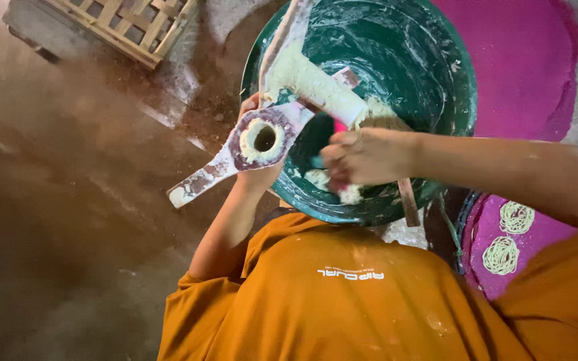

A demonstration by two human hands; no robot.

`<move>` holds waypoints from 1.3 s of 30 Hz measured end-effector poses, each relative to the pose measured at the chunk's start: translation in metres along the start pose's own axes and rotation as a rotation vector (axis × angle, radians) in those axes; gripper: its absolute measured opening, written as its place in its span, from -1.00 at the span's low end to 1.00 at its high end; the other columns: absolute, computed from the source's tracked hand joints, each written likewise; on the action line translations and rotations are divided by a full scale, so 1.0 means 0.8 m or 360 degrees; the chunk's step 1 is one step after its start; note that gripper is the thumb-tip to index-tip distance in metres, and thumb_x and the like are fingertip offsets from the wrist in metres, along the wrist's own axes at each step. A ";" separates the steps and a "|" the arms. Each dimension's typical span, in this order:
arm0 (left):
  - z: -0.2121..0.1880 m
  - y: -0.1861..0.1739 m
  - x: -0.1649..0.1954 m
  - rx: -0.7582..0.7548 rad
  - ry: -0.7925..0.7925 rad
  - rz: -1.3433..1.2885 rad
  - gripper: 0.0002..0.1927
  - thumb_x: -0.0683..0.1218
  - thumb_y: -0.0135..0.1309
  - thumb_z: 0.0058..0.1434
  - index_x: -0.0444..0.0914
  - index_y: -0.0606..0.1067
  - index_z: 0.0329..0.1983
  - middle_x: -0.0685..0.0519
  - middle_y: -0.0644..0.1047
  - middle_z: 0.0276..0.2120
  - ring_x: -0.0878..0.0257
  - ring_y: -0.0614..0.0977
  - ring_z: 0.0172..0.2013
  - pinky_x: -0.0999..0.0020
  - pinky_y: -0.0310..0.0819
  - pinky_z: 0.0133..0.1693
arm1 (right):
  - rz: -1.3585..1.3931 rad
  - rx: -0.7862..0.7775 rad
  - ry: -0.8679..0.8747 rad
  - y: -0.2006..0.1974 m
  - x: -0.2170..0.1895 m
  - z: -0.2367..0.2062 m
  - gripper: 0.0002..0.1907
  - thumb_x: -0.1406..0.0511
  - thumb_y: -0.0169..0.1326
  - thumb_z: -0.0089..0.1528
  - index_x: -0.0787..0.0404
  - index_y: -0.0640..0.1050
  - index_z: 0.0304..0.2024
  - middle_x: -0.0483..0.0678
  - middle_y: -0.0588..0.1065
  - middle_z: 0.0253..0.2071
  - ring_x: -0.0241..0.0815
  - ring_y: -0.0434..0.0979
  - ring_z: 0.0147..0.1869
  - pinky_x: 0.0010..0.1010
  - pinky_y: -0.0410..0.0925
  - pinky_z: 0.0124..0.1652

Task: The person uses a manual dough press to extrude dough into spiral shapes onto a purple mat placed in a black tray. They repeatedly scoop dough from a green bowl, load the press, and squeeze to form noodles, then scrape the press clean with a pink spatula.

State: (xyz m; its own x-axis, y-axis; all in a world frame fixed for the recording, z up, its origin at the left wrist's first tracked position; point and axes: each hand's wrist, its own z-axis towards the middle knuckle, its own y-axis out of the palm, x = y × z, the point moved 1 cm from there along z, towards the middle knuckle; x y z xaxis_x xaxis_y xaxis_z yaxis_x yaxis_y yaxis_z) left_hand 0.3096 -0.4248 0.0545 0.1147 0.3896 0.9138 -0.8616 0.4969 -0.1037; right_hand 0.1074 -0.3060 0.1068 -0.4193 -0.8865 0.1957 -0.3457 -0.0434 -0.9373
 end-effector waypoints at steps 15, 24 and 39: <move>0.002 -0.001 0.000 0.0042 0.0147 0.0030 -0.68 -0.29 0.26 0.22 -0.29 0.53 0.04 -0.09 0.45 0.15 0.11 0.53 0.14 0.27 0.40 0.21 | 0.0514 -0.0123 0.1041 -0.016 -0.031 -0.055 -0.73 0.23 -0.02 0.20 -0.20 0.62 -0.12 -0.10 0.42 -0.10 -0.11 0.38 0.14 -0.22 0.21 0.15; 0.002 -0.001 0.004 0.0020 0.0160 0.0073 -0.68 -0.29 0.28 0.22 -0.30 0.55 0.05 -0.04 0.48 0.12 0.13 0.54 0.14 0.29 0.40 0.22 | 0.0108 -0.0602 0.1604 -0.052 -0.052 -0.040 -0.78 0.19 -0.01 0.26 -0.16 0.62 -0.11 -0.14 0.47 -0.24 -0.18 0.47 -0.09 -0.24 0.18 -0.17; -0.001 -0.002 0.001 0.0004 0.0154 0.0041 -0.68 -0.31 0.27 0.25 -0.32 0.53 0.06 -0.03 0.47 0.13 0.19 0.56 0.09 0.34 0.44 0.16 | 0.0632 -0.0189 0.1612 0.067 0.093 -0.006 -0.87 0.20 0.05 0.23 -0.07 0.63 -0.34 -0.10 0.58 -0.40 -0.07 0.63 -0.29 -0.19 0.30 -0.20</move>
State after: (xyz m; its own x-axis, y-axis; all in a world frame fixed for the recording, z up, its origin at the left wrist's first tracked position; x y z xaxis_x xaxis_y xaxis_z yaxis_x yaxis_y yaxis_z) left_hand 0.3115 -0.4249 0.0551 0.1395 0.4754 0.8686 -0.8662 0.4837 -0.1256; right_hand 0.0537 -0.3723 0.0728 -0.9959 -0.0353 0.0827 -0.0890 0.2545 -0.9630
